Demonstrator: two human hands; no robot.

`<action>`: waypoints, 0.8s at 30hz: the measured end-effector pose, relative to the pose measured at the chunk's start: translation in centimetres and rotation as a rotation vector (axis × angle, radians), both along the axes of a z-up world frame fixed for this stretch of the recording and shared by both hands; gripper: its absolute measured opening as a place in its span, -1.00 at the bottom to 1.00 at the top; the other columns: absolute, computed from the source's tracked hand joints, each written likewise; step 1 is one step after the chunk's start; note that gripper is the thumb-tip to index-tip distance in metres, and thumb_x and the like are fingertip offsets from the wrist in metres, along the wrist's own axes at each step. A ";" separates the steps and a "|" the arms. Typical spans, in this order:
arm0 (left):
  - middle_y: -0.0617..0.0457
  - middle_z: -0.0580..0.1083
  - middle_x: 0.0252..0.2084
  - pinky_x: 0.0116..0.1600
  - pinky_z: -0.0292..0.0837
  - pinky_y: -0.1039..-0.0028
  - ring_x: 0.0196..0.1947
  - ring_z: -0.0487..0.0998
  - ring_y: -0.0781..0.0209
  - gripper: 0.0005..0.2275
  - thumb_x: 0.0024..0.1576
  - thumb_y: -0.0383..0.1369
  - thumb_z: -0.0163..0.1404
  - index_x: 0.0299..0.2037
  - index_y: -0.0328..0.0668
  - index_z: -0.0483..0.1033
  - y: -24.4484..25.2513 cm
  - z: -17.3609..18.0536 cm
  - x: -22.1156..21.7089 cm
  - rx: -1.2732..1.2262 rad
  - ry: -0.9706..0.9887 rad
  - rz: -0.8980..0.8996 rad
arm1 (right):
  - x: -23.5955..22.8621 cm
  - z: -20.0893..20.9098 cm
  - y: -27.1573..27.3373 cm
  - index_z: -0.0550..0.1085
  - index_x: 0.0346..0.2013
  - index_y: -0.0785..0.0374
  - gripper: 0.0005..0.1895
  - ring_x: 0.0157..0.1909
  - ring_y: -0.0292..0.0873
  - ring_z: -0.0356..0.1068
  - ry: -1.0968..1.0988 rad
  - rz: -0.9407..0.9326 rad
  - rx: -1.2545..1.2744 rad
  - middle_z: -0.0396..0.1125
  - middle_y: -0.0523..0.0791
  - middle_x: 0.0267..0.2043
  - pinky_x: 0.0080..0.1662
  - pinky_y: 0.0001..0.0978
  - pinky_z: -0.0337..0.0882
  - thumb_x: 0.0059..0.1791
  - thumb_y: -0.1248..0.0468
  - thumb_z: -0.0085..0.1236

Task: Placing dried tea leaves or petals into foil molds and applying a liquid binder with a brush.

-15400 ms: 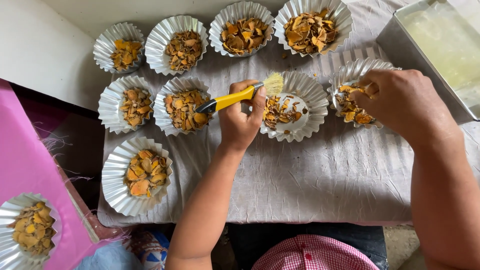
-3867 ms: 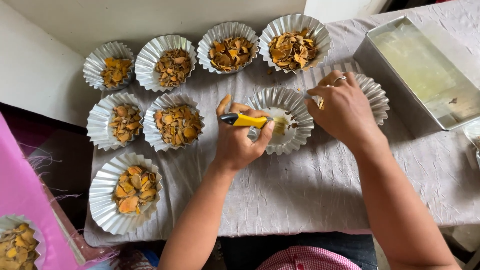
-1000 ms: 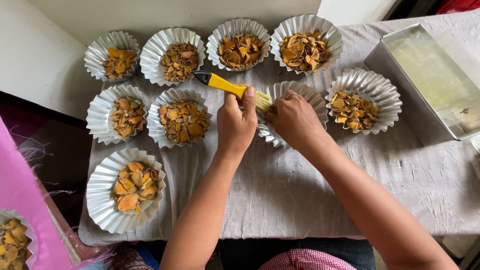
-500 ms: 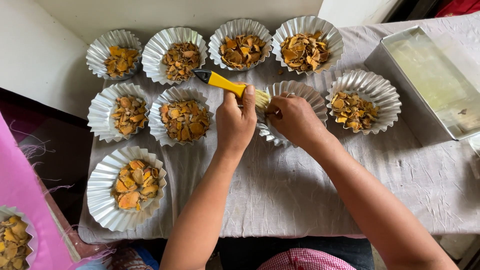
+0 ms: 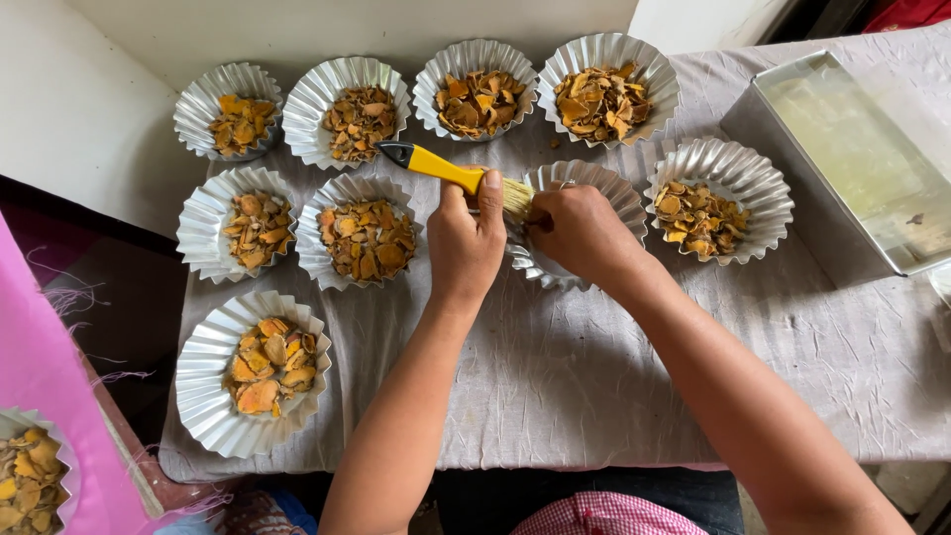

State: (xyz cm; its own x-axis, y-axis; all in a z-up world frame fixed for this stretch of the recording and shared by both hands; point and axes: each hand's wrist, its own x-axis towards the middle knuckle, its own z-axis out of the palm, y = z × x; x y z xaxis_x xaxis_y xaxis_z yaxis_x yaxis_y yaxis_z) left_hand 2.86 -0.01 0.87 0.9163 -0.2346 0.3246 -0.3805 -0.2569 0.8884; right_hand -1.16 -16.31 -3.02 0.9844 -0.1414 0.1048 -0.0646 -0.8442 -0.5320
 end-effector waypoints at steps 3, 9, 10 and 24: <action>-0.27 0.60 -0.25 -0.14 0.64 0.05 -0.20 0.68 -0.17 -0.64 0.33 -0.07 -0.13 -0.05 -0.28 0.44 0.2 0.2 -0.2 -0.013 0.008 -0.004 | -0.6 2.1 0.0 0.64 -0.29 0.29 -0.83 -0.26 0.17 0.54 0.003 -0.017 0.085 0.49 0.12 -0.38 -0.20 -0.02 0.56 -0.11 0.26 0.32; -0.05 0.56 -0.32 -0.02 0.59 0.17 -0.22 0.66 0.10 -0.76 0.35 -0.14 -0.11 -0.07 -0.11 0.46 0.5 0.0 -0.1 -0.209 -0.081 -0.030 | -4.7 8.0 -1.9 0.60 -0.13 0.38 -0.78 -0.32 -0.18 0.52 -0.073 -0.142 0.609 0.50 0.05 -0.34 -0.21 -0.33 0.56 -0.06 0.38 0.27; -0.05 0.56 -0.32 -0.02 0.59 0.17 -0.22 0.66 0.10 -0.76 0.35 -0.14 -0.11 -0.07 -0.11 0.46 0.2 -0.4 -0.4 -0.211 -0.083 -0.034 | -4.6 7.1 -2.2 0.60 -0.13 0.38 -0.78 -0.32 -0.18 0.52 -0.076 -0.145 0.608 0.50 0.05 -0.34 -0.21 -0.33 0.56 -0.06 0.38 0.27; 0.14 0.40 -0.38 -0.43 0.26 0.58 -0.51 0.32 0.39 -0.75 0.35 -0.15 -0.15 -0.07 -0.16 0.42 0.3 0.0 -0.5 -0.210 -0.194 -0.193 | -8.4 11.7 -4.0 0.59 -0.17 0.23 -0.84 -0.28 -0.28 0.40 -0.056 -0.331 0.804 0.46 -0.13 -0.32 -0.12 -0.46 0.39 0.01 0.24 0.24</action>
State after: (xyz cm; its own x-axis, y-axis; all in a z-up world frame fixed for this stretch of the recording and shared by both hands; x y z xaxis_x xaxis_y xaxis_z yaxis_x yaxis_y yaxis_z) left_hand 2.32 0.25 0.86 0.7781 -0.3073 0.5479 -0.5710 0.0177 0.8208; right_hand -9.51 -20.30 8.64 0.8759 -0.4713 -0.1031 -0.1965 -0.1534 -0.9684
